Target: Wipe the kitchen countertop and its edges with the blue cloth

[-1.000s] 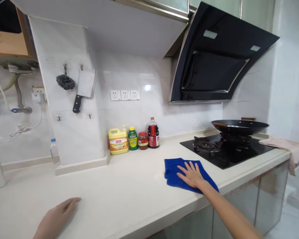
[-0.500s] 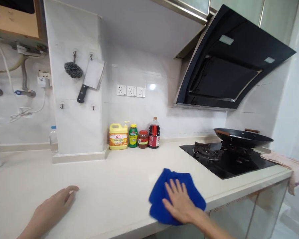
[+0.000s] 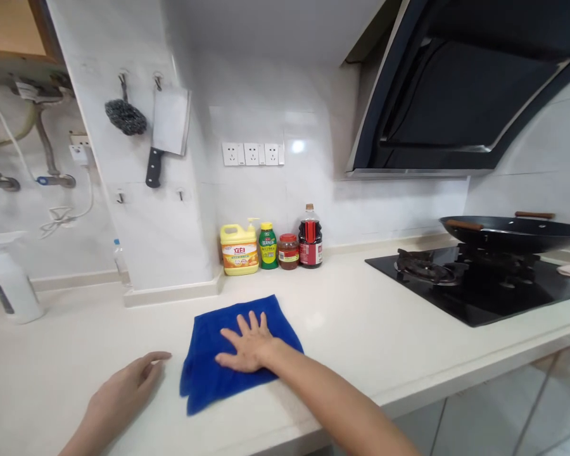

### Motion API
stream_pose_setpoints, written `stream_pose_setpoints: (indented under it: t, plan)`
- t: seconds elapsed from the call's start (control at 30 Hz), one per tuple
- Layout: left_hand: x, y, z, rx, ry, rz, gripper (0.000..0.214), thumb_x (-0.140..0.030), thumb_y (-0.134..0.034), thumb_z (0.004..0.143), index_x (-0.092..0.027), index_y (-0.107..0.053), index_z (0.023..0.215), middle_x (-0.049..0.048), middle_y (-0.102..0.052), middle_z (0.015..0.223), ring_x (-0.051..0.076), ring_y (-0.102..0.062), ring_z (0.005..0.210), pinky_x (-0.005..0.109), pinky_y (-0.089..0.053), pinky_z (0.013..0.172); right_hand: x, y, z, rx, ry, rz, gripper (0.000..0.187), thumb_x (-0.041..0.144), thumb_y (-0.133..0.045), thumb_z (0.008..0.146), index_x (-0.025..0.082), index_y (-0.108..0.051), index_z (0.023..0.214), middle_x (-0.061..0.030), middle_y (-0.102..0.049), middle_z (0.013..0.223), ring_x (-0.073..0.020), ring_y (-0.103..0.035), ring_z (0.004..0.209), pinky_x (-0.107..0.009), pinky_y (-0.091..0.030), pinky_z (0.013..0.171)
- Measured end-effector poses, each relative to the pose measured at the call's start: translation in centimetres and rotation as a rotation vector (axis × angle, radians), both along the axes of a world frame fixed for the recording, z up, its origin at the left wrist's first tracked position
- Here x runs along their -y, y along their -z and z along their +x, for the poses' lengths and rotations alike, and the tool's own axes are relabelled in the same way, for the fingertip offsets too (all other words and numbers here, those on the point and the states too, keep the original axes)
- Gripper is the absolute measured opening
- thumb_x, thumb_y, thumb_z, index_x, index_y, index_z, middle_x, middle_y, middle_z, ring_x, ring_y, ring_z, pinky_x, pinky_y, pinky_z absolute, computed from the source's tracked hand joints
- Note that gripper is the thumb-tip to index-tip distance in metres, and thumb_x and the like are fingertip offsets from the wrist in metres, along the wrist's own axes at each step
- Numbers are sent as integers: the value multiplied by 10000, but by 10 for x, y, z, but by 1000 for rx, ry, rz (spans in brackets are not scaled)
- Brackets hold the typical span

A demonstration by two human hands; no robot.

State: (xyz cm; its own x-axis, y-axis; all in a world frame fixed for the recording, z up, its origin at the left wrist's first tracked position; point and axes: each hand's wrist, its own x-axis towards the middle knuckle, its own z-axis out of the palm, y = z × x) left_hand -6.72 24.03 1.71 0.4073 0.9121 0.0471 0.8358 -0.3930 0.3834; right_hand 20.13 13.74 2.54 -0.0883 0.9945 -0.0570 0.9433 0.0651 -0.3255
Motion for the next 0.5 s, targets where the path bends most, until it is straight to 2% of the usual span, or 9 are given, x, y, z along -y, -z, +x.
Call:
stream_pose_setpoints:
  t: [0.13,0.27,0.4,0.5]
  plan:
    - [2,-5,-2,-5,-29,-40,501,-478,-200,943,-327,-555,1261,26,-670,986,256,-602,995,394,-409,855,-39,5,46,47,96,4,765,793,-235,956,368,-213,1593,-104,-65,1695,-411,27,1537,-659,22,1232]
    - [3,-7,0,-22,-54,-59,498,-478,-206,925,-333,-557,1247,6,-630,841,246,-604,886,369,-411,794,-62,11,97,97,225,6,766,797,-215,955,370,-214,1592,-93,-92,1696,-404,-16,1540,-642,-23,1239]
    - [-4,-1,-2,-17,-81,-54,489,-513,-242,924,-356,-572,1249,-10,-644,826,240,-619,918,347,-439,801,-65,17,153,120,320,10,760,788,-210,959,365,-228,1590,-79,-122,1694,-379,-54,1544,-620,-41,1247]
    - [-14,7,-7,-26,-94,-11,496,-520,-264,922,-362,-604,1246,-9,-675,832,239,-644,921,335,-478,790,-52,23,200,126,367,22,731,758,-220,974,362,-243,1587,-58,-134,1694,-344,-69,1550,-589,-52,1258]
